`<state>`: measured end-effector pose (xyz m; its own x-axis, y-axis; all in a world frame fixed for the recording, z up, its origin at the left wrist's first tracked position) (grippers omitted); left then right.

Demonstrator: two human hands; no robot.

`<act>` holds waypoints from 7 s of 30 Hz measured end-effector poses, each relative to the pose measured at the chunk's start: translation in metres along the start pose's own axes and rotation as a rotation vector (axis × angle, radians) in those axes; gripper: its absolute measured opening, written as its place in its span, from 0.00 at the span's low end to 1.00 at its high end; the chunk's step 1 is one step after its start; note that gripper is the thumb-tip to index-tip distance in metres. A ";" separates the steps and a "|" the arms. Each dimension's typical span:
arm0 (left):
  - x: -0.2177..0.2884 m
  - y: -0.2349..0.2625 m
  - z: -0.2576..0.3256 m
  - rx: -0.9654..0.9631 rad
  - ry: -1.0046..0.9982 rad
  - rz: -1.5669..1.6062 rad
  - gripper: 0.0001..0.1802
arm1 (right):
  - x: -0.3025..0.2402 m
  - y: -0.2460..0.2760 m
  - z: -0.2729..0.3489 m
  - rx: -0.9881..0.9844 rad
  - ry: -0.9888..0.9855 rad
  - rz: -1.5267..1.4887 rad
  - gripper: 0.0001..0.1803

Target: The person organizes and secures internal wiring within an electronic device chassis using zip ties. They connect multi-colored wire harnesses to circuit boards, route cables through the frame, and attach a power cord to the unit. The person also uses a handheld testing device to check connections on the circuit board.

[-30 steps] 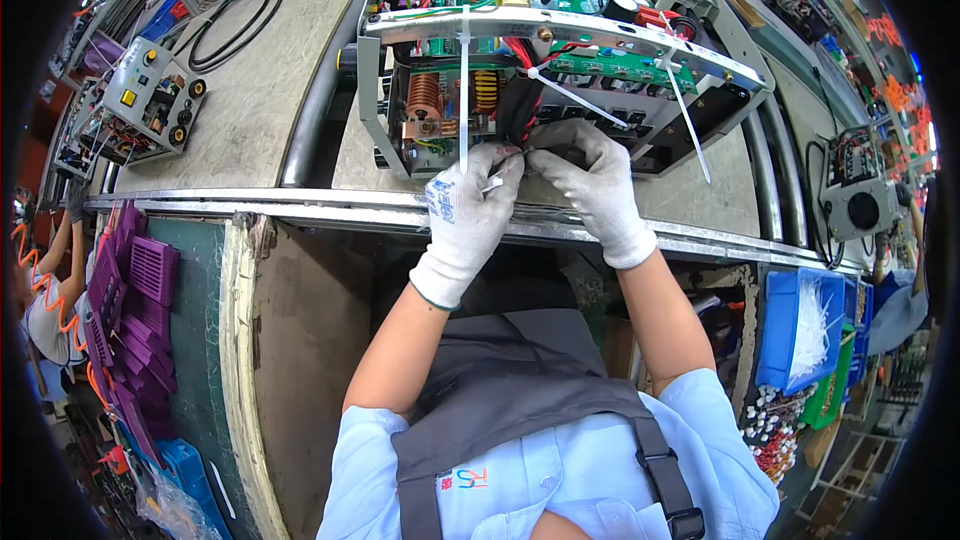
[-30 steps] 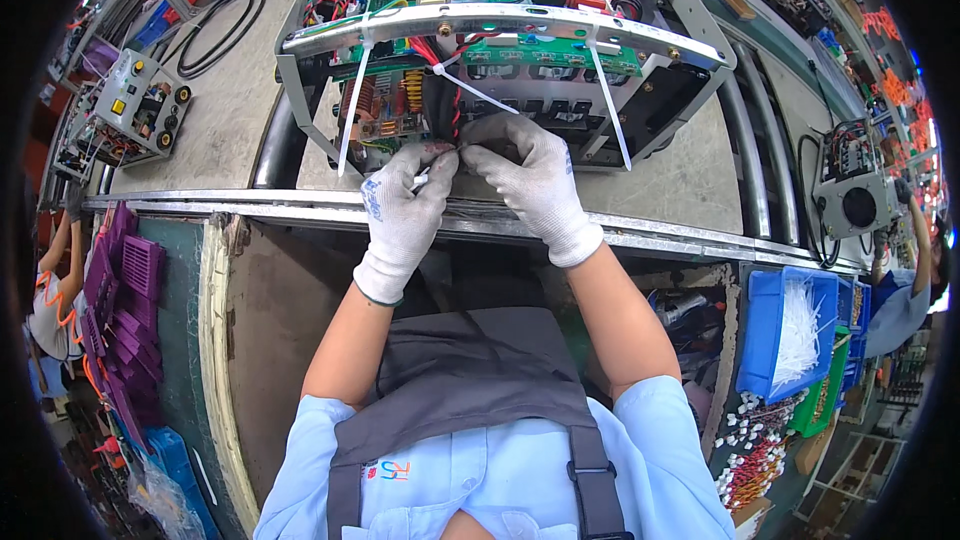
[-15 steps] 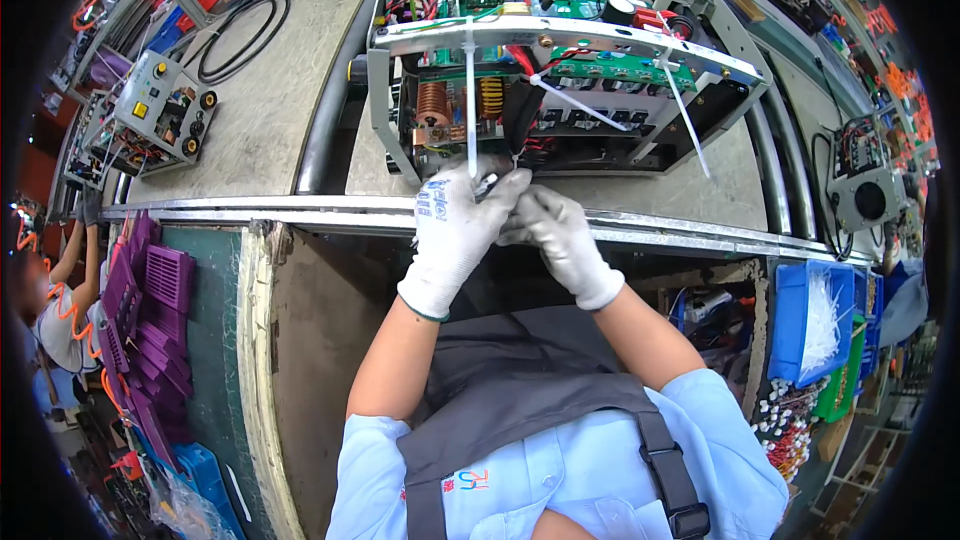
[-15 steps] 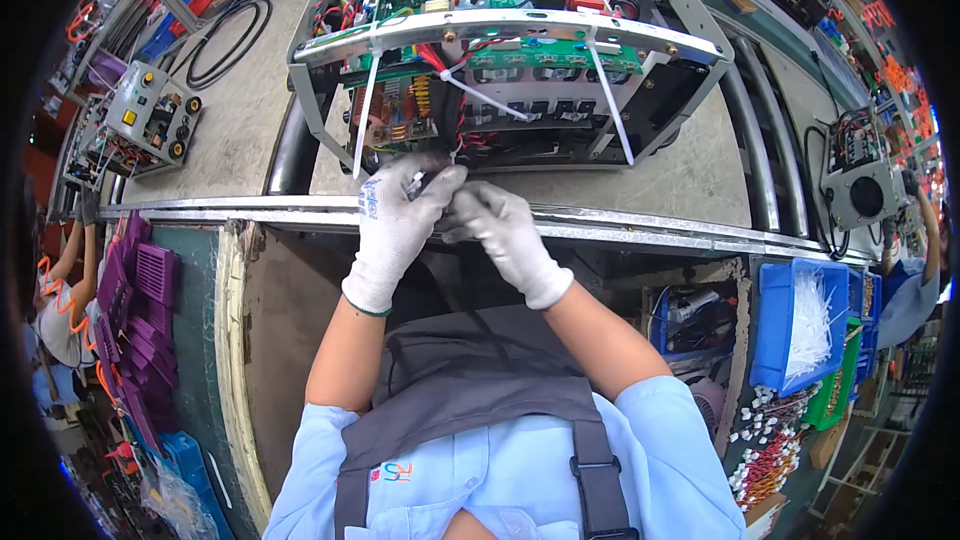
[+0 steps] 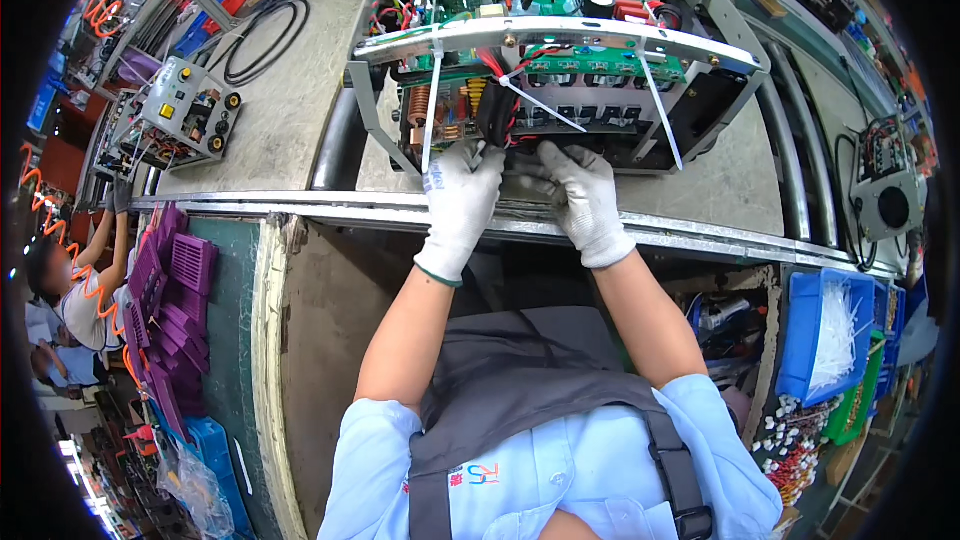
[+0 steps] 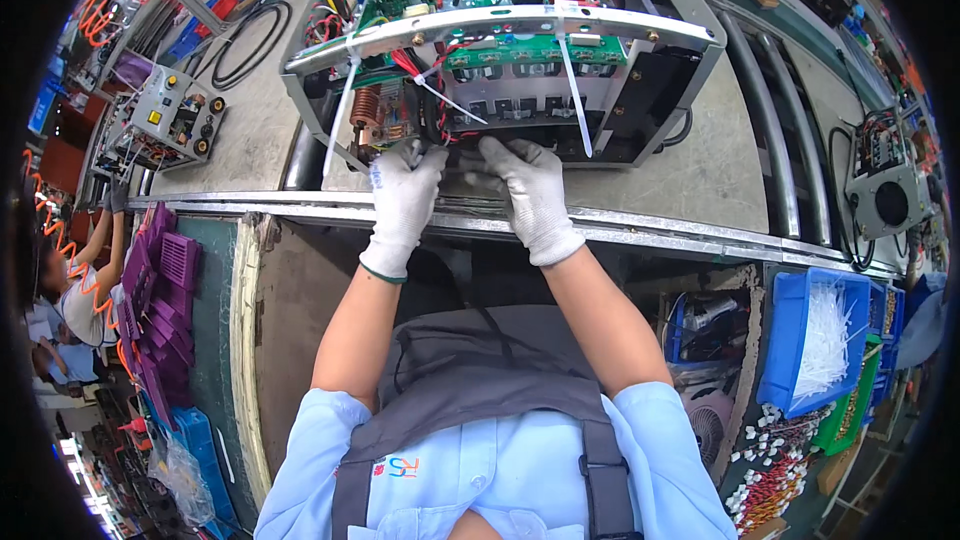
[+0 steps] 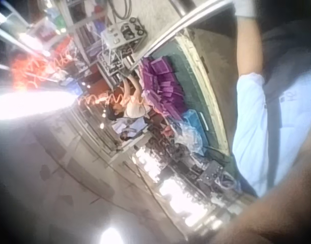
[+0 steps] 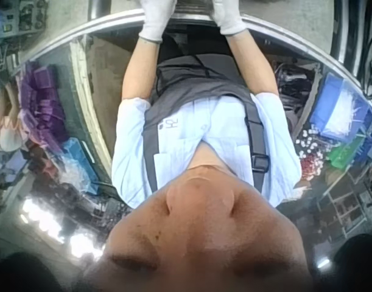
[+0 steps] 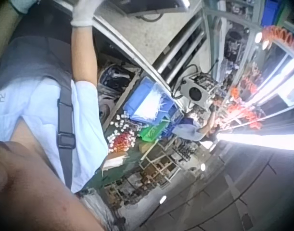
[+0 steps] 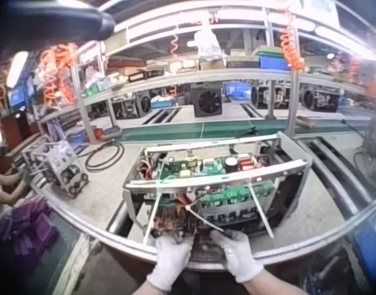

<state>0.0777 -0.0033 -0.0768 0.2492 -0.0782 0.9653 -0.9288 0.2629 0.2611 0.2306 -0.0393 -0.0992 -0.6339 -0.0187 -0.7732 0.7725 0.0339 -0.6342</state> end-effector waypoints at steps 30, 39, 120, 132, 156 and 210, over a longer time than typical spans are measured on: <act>-0.010 0.005 0.101 0.019 -0.341 -0.399 0.15 | -0.060 0.037 0.136 0.161 0.005 0.730 0.09; 0.031 -0.089 0.100 -0.556 -0.451 -0.652 0.10 | -0.074 -0.020 0.136 -0.375 0.384 1.952 0.11; 0.070 -0.175 -0.053 -0.678 0.062 -1.080 0.18 | -0.046 0.101 0.030 -0.080 -0.089 -0.357 0.09; 0.062 -0.171 -0.025 -0.337 -0.178 -1.315 0.11 | -0.073 0.106 0.055 0.237 -0.049 0.574 0.13; 0.054 -0.152 -0.026 -0.658 -0.285 -0.606 0.14 | -0.094 0.104 0.067 0.177 0.070 1.112 0.12; 0.110 0.157 -0.083 0.215 -0.334 -0.199 0.21 | -0.114 0.061 0.051 0.636 0.567 1.205 0.36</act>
<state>-0.0182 0.1089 0.0713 0.3595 -0.4225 0.8320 -0.9164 0.0081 0.4001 0.3524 -0.0860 -0.0502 0.5747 0.0912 -0.8133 0.6235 -0.6924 0.3629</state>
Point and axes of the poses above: each hand's wrist, its own z-axis away from the middle knuckle, its own y-axis out of the back of the hand, x = y × z, the point moved 5 cm from there along -z, towards the middle knuckle, and after that the axes turned 14 degrees about -x, right-handed, at the moved point
